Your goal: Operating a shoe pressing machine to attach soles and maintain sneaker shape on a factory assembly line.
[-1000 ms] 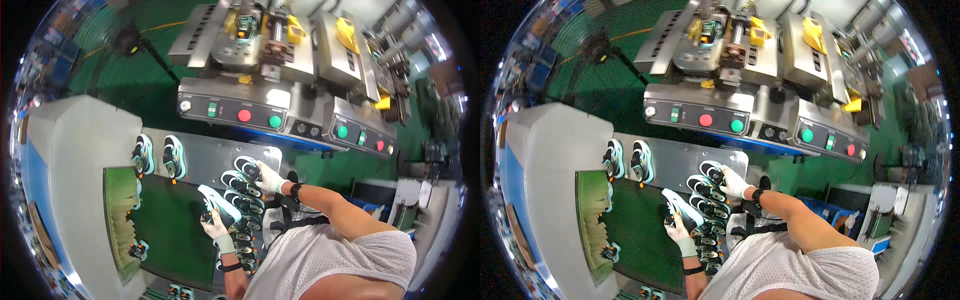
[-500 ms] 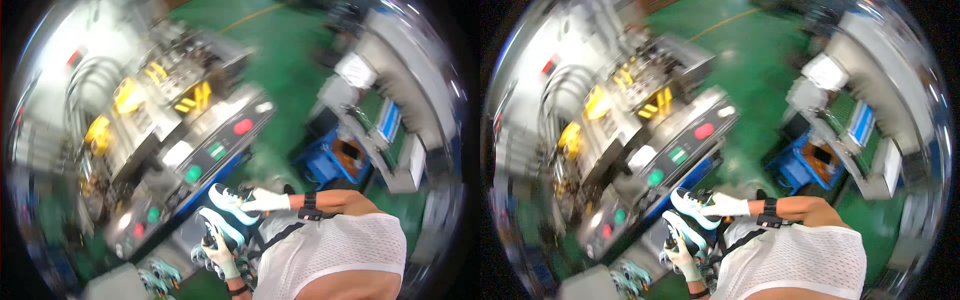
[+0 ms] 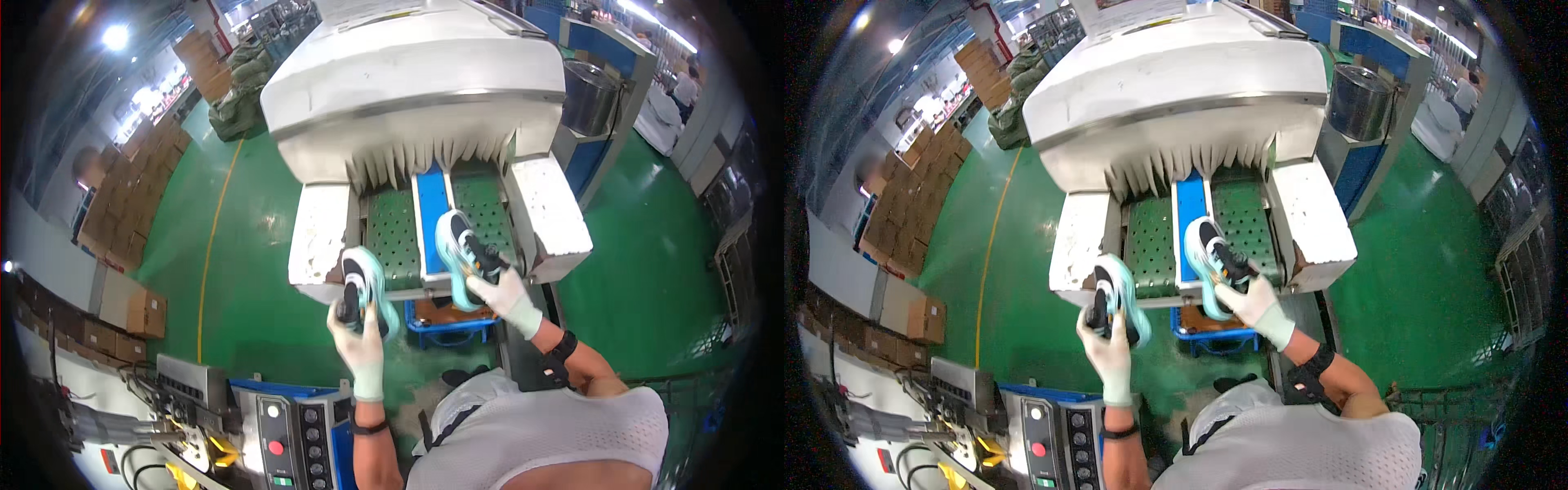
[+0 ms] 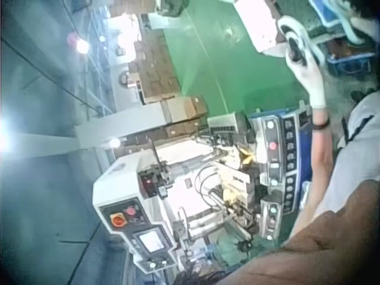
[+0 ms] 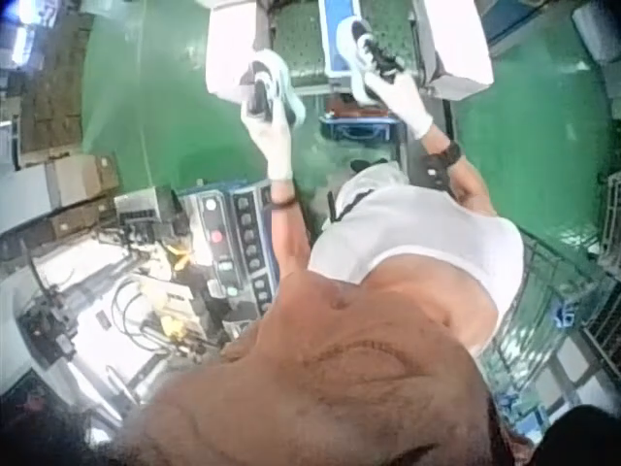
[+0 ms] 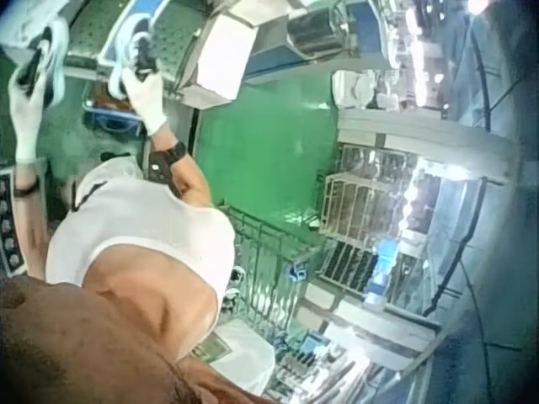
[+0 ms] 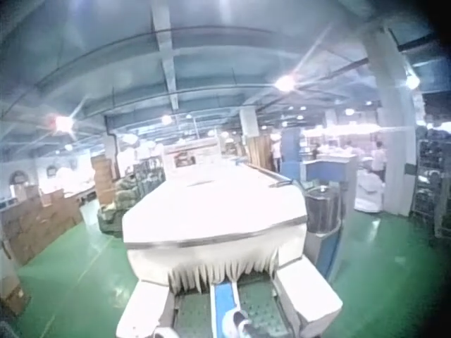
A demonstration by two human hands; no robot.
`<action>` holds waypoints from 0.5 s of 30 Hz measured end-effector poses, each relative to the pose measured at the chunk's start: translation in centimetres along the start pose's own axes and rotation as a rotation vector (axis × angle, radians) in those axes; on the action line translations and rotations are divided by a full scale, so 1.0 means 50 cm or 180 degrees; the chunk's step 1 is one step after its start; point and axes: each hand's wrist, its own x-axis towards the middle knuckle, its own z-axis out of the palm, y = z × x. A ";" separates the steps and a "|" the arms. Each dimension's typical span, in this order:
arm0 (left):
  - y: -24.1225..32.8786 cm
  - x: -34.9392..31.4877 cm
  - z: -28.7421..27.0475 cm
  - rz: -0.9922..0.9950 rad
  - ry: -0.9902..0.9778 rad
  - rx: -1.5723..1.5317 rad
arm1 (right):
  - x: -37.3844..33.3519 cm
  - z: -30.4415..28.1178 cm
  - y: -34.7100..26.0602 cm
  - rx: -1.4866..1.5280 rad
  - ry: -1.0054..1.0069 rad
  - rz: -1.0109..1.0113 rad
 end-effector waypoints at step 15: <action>-0.123 0.166 0.220 0.0346 -0.0918 0.0243 | 0.293 -0.025 0.107 -0.2578 0.0709 0.0450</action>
